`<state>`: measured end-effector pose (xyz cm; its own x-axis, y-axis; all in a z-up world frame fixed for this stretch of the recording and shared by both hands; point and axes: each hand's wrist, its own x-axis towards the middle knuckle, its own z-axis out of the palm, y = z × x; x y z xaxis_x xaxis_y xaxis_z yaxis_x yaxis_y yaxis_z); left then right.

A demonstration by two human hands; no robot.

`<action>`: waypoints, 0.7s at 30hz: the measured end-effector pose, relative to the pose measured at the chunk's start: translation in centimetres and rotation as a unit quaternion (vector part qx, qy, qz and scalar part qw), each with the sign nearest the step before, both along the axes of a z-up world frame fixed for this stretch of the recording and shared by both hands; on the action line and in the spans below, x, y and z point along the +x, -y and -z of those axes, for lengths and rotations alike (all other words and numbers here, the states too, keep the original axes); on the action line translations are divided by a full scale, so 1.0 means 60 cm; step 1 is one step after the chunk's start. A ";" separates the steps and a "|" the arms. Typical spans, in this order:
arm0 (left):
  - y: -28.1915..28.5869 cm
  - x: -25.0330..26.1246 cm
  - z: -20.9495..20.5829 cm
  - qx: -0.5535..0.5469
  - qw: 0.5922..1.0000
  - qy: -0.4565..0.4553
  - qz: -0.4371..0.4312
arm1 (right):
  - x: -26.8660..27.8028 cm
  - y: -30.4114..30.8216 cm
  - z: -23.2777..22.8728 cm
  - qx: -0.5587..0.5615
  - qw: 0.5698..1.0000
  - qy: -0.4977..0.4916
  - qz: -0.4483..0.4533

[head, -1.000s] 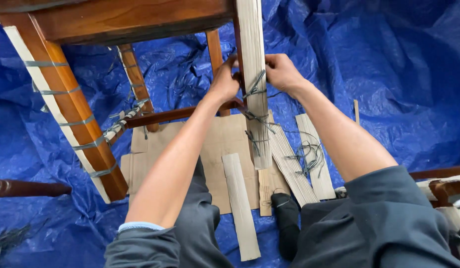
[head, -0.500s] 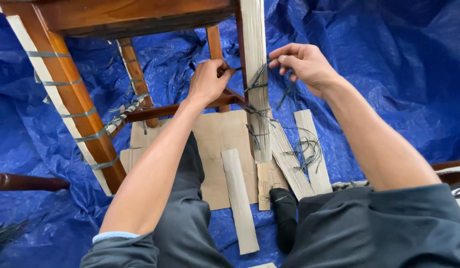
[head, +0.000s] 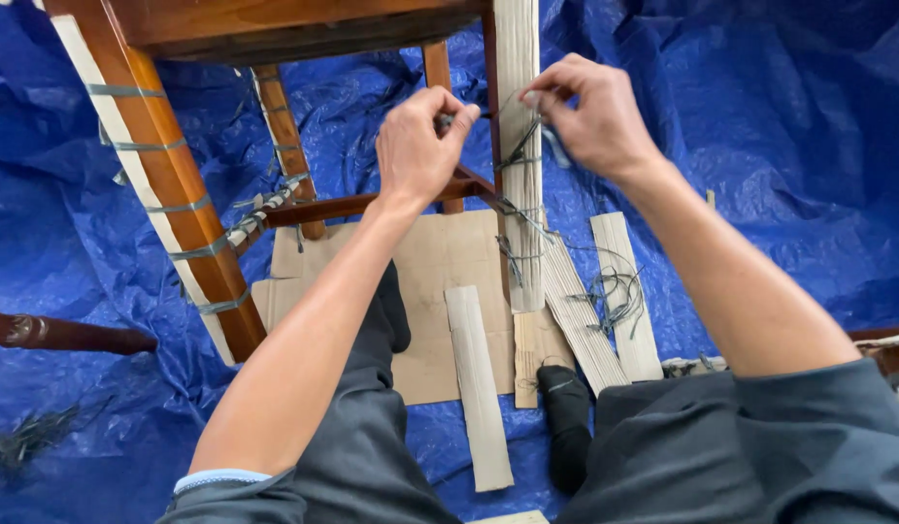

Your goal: Securing cardboard padding to the legs and frame of a wooden chair using string to prepare it for shipping or transport.

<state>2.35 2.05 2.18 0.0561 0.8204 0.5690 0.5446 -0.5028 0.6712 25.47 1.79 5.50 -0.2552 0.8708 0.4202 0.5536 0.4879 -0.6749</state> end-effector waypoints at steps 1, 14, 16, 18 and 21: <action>0.003 0.006 -0.005 0.004 1.000 0.000 -0.001 | -0.005 -0.005 -0.002 0.004 1.000 0.000 -0.001; 0.028 0.032 -0.014 0.009 0.999 -0.033 0.041 | -0.028 -0.023 -0.004 0.061 0.998 0.007 -0.028; 0.029 0.028 -0.016 0.035 0.998 -0.031 0.036 | -0.028 -0.023 -0.011 0.050 0.998 -0.006 -0.024; 0.035 0.025 -0.021 -0.014 0.998 -0.026 0.048 | -0.029 -0.023 -0.014 0.022 0.999 -0.030 -0.029; 0.045 0.022 -0.014 0.069 0.993 -0.054 0.074 | -0.035 -0.020 -0.011 0.034 0.998 -0.028 -0.054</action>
